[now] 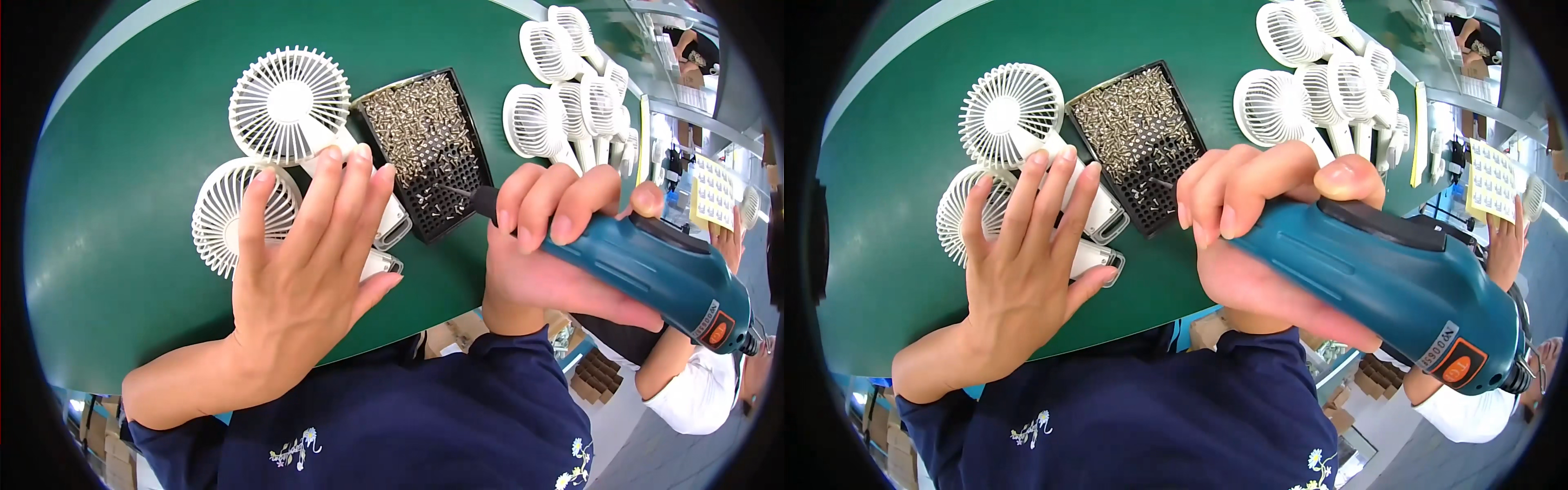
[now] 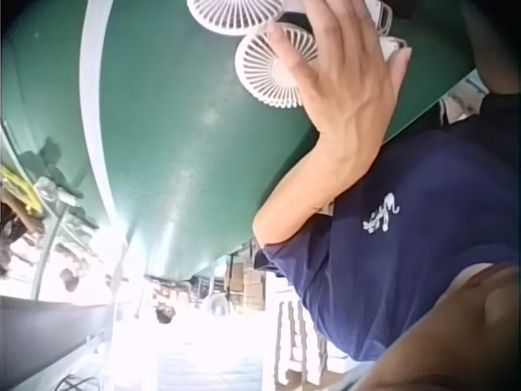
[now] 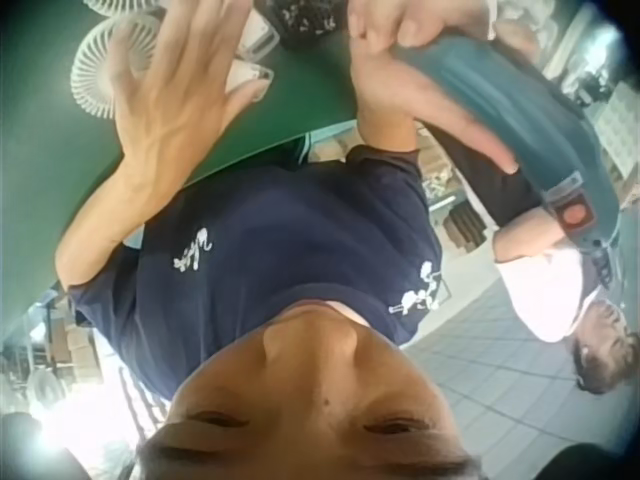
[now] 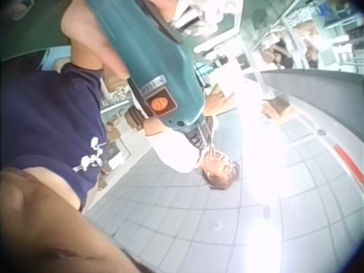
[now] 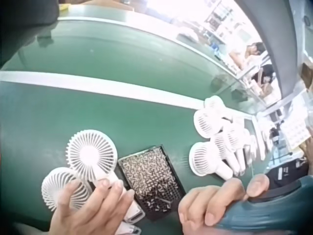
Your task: Assembling portable electric fans using an electric screwdriver on a factory assembly line.
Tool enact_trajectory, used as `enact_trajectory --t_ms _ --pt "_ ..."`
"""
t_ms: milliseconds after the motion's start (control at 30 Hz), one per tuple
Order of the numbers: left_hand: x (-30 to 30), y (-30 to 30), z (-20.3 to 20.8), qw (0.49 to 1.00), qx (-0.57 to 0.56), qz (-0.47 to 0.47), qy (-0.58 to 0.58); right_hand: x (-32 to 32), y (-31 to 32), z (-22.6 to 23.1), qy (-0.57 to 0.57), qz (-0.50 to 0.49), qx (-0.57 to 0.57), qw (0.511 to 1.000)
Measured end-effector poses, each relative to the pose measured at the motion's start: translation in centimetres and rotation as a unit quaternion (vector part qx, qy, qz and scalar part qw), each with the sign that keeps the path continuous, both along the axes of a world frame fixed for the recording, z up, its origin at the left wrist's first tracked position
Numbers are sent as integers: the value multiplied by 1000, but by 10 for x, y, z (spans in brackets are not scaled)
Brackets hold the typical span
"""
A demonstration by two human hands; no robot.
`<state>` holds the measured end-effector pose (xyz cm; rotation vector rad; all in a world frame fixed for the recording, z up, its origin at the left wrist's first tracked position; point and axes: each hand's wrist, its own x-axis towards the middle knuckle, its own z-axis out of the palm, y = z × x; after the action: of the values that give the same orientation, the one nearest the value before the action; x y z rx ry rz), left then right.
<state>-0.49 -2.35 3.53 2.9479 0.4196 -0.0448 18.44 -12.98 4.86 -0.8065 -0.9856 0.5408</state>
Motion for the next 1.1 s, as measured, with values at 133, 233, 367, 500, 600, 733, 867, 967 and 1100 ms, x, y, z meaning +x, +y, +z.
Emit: enact_trajectory --t_ms 133,233,367,500,600,733,867,967,1100 --pt "2 7 8 998 -50 -2 -23 -5 -1 8 13 -3 8 1000" --pt "11 20 16 961 -164 -8 -224 -14 -1 24 30 -7 30 999" --pt "24 24 14 932 -238 -67 -267 -22 -5 38 44 -4 38 998" --pt "26 23 0 912 -293 -72 -278 -26 -6 39 76 10 21 997" --pt "28 24 3 918 -301 -78 -246 -26 -8 38 95 30 -5 995" --pt "28 28 6 919 -303 -87 -236 -20 -5 35 83 66 2 994" --pt "32 28 -2 933 -266 -88 -225 -20 -3 27 34 60 -3 998" --pt "32 28 -2 944 -238 -77 -215 -33 -1 20 20 44 -12 999" --pt "31 29 -3 952 -225 -79 -189 -31 -2 19 -2 54 -21 998"
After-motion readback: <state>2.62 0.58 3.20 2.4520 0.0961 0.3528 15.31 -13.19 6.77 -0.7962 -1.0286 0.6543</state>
